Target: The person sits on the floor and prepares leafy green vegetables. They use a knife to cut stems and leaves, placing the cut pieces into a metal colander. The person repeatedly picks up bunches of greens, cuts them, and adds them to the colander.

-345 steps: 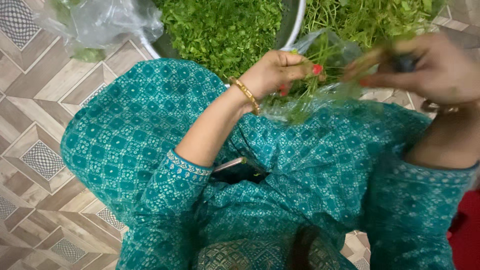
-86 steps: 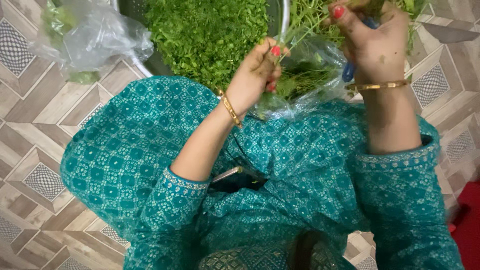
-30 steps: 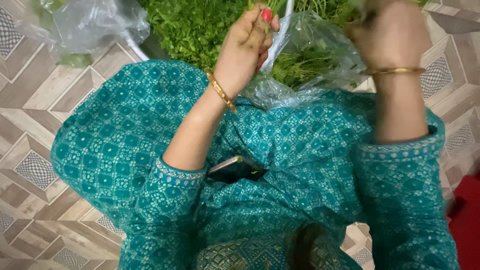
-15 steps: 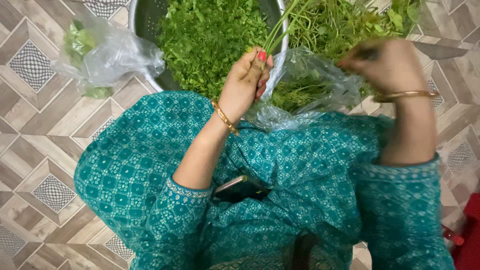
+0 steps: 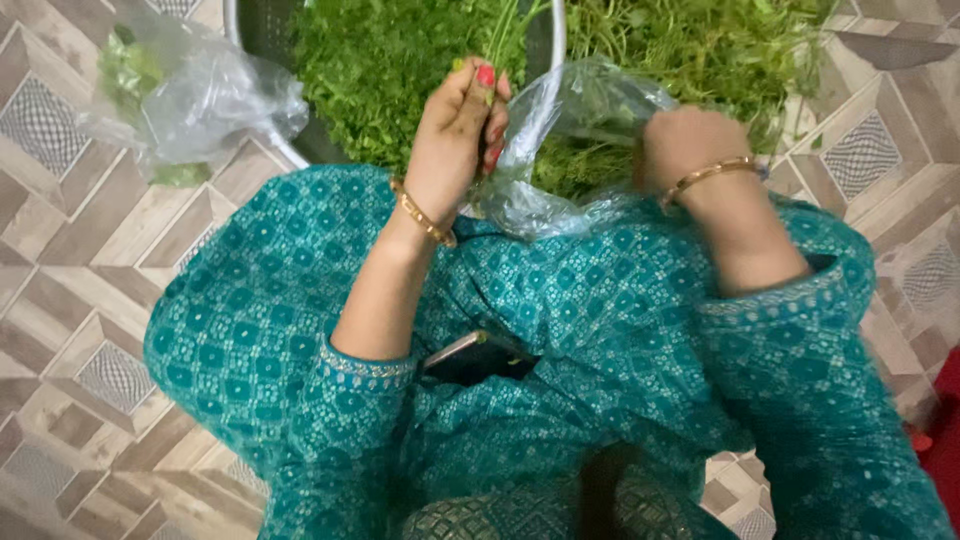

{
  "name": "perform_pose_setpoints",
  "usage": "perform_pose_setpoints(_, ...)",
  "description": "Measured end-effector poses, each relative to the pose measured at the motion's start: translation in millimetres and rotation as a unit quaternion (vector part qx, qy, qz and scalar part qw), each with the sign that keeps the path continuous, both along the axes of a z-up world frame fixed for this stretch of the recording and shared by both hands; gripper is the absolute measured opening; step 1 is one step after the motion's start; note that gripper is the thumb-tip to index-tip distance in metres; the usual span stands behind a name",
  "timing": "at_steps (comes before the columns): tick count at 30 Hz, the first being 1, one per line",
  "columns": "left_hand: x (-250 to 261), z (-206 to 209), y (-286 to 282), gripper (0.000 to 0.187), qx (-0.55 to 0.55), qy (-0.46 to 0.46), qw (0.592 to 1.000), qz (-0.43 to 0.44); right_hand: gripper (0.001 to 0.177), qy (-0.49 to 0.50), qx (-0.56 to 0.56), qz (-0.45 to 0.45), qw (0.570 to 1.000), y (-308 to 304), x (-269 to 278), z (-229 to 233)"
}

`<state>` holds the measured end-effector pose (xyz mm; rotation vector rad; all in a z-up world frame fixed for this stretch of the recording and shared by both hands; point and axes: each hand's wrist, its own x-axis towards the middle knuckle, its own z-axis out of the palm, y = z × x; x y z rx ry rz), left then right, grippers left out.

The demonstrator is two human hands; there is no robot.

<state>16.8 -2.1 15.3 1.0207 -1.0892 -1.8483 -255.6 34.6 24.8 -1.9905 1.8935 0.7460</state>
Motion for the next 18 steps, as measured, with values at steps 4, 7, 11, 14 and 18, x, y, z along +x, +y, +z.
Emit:
perform_pose_setpoints(4, -1.3, 8.4, -13.3, 0.026, -0.032, 0.007, 0.999, 0.012, 0.023, -0.178, -0.015, -0.089, 0.98, -14.1, -23.4, 34.0)
perform_pose_setpoints(7, 3.2, 2.6, -7.3, 0.027, -0.029, 0.021, 0.999, 0.012, 0.021, -0.188, -0.015, -0.118, 0.975, -5.8, -40.1, 51.5)
perform_pose_setpoints(11, 7.2, 2.4, -7.2, 0.026, -0.04, 0.024, 0.999, 0.008, 0.02, -0.336, -0.042, -0.141, 0.93, -7.5, -41.9, 65.2)
perform_pose_setpoints(14, 6.5, 7.0, -15.8, 0.027, -0.026, 0.031, 0.999, 0.014, 0.02, -0.339, -0.069, -0.147, 0.927, -17.0, -44.0, 72.4)
perform_pose_setpoints(18, 6.5, -2.5, -11.5, 0.028, -0.037, 0.012, 0.999, 0.016, 0.02, -0.306, -0.164, -0.137, 0.928, -15.3, -58.7, 52.8)
